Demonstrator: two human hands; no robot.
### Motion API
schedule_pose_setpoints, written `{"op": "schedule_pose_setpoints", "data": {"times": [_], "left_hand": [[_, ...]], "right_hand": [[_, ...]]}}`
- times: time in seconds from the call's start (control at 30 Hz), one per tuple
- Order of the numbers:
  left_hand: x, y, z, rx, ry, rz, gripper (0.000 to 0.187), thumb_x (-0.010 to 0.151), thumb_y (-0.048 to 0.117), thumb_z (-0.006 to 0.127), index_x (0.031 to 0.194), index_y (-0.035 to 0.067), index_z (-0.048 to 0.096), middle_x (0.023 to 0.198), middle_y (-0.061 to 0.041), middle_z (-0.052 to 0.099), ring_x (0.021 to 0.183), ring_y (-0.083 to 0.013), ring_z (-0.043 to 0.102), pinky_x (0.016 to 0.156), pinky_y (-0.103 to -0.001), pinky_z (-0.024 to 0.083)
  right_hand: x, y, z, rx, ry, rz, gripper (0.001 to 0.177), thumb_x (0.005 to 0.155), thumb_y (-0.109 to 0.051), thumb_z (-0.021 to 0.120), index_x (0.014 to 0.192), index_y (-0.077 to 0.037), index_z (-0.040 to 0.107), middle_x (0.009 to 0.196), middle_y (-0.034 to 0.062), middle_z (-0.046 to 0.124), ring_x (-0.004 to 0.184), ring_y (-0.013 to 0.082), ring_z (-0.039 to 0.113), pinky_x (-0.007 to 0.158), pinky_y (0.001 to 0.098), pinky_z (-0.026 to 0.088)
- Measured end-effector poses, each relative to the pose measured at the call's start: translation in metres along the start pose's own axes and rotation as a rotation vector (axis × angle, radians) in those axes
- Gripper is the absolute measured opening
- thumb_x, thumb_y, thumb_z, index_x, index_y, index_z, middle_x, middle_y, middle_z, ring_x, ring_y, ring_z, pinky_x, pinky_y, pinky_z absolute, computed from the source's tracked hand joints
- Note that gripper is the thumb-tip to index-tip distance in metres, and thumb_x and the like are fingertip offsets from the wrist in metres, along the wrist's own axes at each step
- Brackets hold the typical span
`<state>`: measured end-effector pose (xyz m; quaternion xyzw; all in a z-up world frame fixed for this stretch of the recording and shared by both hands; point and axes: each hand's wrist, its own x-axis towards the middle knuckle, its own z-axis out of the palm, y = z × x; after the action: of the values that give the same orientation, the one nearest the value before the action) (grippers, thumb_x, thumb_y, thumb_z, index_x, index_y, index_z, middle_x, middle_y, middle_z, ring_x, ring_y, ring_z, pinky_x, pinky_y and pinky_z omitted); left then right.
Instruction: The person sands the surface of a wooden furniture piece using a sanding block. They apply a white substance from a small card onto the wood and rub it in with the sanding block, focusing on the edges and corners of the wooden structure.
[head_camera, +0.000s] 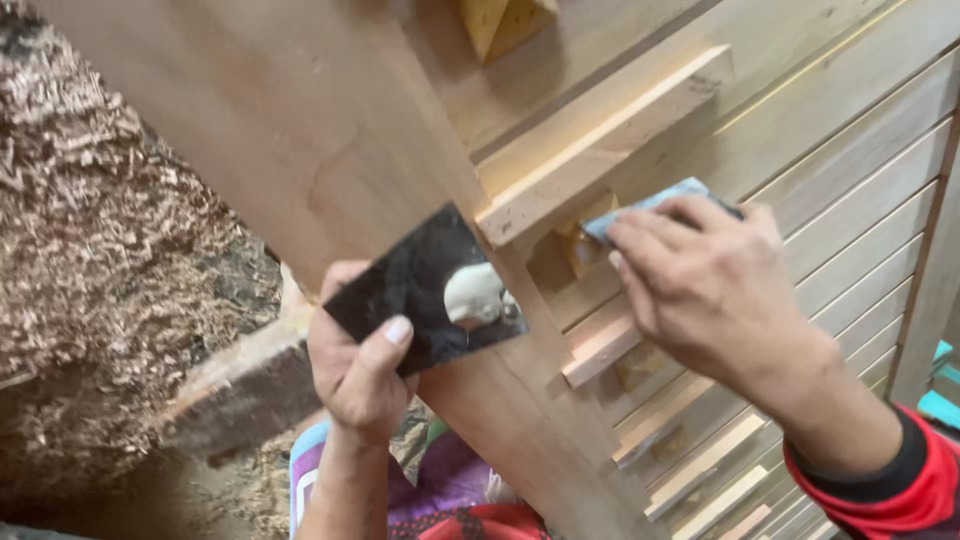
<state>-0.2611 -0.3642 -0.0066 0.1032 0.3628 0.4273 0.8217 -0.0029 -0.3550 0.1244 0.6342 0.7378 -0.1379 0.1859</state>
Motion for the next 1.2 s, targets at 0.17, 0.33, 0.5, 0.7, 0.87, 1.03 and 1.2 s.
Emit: {"op": "schedule_pose_setpoints", "data": {"times": [0.17, 0.33, 0.5, 0.7, 0.87, 1.03, 1.2], "left_hand": [[0.000, 0.018, -0.007, -0.043, 0.003, -0.219, 0.035, 0.092, 0.002, 0.060, 0.125, -0.008, 0.051, 0.108, -0.015, 0.066, 0.095, -0.0188, 0.063, 0.088, -0.031, 0.052], [0.019, 0.062, -0.017, -0.031, -0.049, -0.488, 0.036, 0.090, 0.002, 0.059, 0.124, -0.009, 0.052, 0.106, -0.016, 0.067, 0.094, -0.0203, 0.065, 0.086, -0.033, 0.054], [0.064, 0.108, -0.025, 0.085, -0.092, -0.493, 0.038, 0.088, 0.001, 0.059, 0.124, -0.008, 0.052, 0.109, -0.016, 0.067, 0.098, -0.0215, 0.066, 0.092, -0.037, 0.055], [0.103, 0.144, -0.022, 0.143, -0.127, -0.438, 0.037, 0.090, -0.001, 0.059, 0.126, -0.009, 0.052, 0.109, -0.018, 0.066, 0.102, -0.0223, 0.066, 0.099, -0.038, 0.055], [0.109, 0.138, -0.015, 0.106, -0.133, -0.395, 0.030, 0.092, -0.002, 0.059, 0.120, -0.010, 0.052, 0.107, -0.019, 0.066, 0.096, -0.0221, 0.066, 0.098, -0.039, 0.056], [0.100, 0.126, -0.017, 0.148, -0.094, -0.364, 0.037, 0.087, 0.001, 0.059, 0.122, -0.007, 0.053, 0.108, -0.018, 0.067, 0.097, -0.0218, 0.067, 0.094, -0.036, 0.056], [0.084, 0.114, -0.016, 0.147, -0.044, -0.274, 0.029, 0.091, 0.003, 0.062, 0.117, -0.007, 0.054, 0.099, -0.016, 0.068, 0.086, -0.0200, 0.066, 0.084, -0.032, 0.056]], "right_hand": [[0.000, -0.014, -0.013, 0.016, -0.083, 0.043, 0.021, 0.081, -0.022, 0.071, 0.099, -0.010, 0.074, 0.100, 0.0002, 0.076, 0.091, 0.0202, 0.068, 0.074, 0.0471, 0.048], [-0.017, -0.017, -0.030, 0.347, -0.111, 0.368, 0.024, 0.087, -0.013, 0.071, 0.110, -0.008, 0.073, 0.112, 0.0039, 0.074, 0.105, 0.0225, 0.066, 0.081, 0.0424, 0.049], [-0.027, -0.047, -0.005, 0.351, 0.058, 0.528, 0.033, 0.082, -0.009, 0.075, 0.115, -0.003, 0.072, 0.123, 0.0125, 0.072, 0.117, 0.0347, 0.062, 0.100, 0.0483, 0.047], [-0.052, -0.065, 0.037, 0.142, 0.195, 0.455, 0.029, 0.085, -0.010, 0.080, 0.112, -0.001, 0.076, 0.127, 0.0116, 0.072, 0.125, 0.0352, 0.057, 0.108, 0.0609, 0.038], [-0.053, -0.057, 0.049, 0.107, 0.238, 0.399, 0.026, 0.085, -0.013, 0.083, 0.109, -0.004, 0.079, 0.126, 0.0091, 0.073, 0.125, 0.0323, 0.057, 0.108, 0.0599, 0.037], [-0.033, -0.055, 0.050, 0.046, 0.203, 0.372, 0.025, 0.084, -0.012, 0.081, 0.108, -0.006, 0.079, 0.127, 0.0061, 0.073, 0.123, 0.0309, 0.058, 0.103, 0.0563, 0.039], [-0.039, -0.064, 0.017, 0.133, 0.059, 0.434, 0.029, 0.082, -0.013, 0.077, 0.110, -0.005, 0.078, 0.126, 0.0075, 0.073, 0.123, 0.0306, 0.059, 0.103, 0.0570, 0.039]]}}
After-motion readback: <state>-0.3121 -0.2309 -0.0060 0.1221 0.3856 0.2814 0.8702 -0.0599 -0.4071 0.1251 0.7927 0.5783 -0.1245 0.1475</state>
